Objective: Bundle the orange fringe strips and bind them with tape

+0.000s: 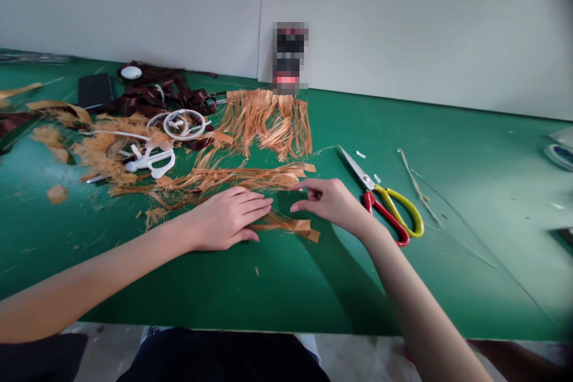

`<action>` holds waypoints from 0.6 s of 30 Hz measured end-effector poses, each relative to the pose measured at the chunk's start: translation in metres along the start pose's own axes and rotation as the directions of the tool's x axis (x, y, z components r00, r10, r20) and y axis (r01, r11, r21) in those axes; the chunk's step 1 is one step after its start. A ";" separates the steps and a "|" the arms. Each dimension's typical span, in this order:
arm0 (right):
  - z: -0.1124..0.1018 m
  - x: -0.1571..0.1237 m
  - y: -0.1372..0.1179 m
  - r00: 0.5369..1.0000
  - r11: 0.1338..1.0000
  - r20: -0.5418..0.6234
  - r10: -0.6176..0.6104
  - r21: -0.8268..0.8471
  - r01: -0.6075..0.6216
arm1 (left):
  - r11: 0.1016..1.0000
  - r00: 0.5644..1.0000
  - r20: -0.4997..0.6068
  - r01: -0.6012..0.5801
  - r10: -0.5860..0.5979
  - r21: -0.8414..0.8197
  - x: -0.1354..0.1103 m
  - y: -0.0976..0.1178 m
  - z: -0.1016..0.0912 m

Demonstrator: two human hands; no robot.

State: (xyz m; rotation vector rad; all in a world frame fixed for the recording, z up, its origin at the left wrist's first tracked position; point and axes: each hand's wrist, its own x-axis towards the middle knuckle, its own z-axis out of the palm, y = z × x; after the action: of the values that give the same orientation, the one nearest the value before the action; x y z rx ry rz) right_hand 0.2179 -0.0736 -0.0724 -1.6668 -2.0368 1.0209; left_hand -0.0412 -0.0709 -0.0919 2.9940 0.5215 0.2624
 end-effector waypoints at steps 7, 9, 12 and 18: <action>-0.002 -0.004 -0.004 0.975 0.998 0.222 0.007 -0.063 0.007 | 0.999 1.000 -0.012 0.001 -0.001 0.033 -0.001 0.006 0.000; -0.002 -0.006 -0.008 0.965 0.994 0.259 0.039 -0.105 -0.012 | 0.999 1.000 0.009 0.029 -0.029 0.024 0.000 0.008 -0.003; -0.001 -0.008 -0.013 0.937 0.990 0.339 0.087 -0.137 -0.043 | 0.990 0.987 0.083 0.139 -0.137 -0.026 0.004 0.010 -0.010; -0.002 -0.009 -0.014 0.923 0.993 0.381 0.058 -0.121 -0.012 | 0.883 0.868 0.327 0.441 -0.375 -0.159 -0.001 0.004 -0.030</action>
State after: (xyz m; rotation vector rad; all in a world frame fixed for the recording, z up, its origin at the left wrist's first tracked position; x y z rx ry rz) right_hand 0.2116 -0.0829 -0.0594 -1.6681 -2.3570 1.3559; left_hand -0.0463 -0.0736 -0.0623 2.5497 0.9949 -0.1388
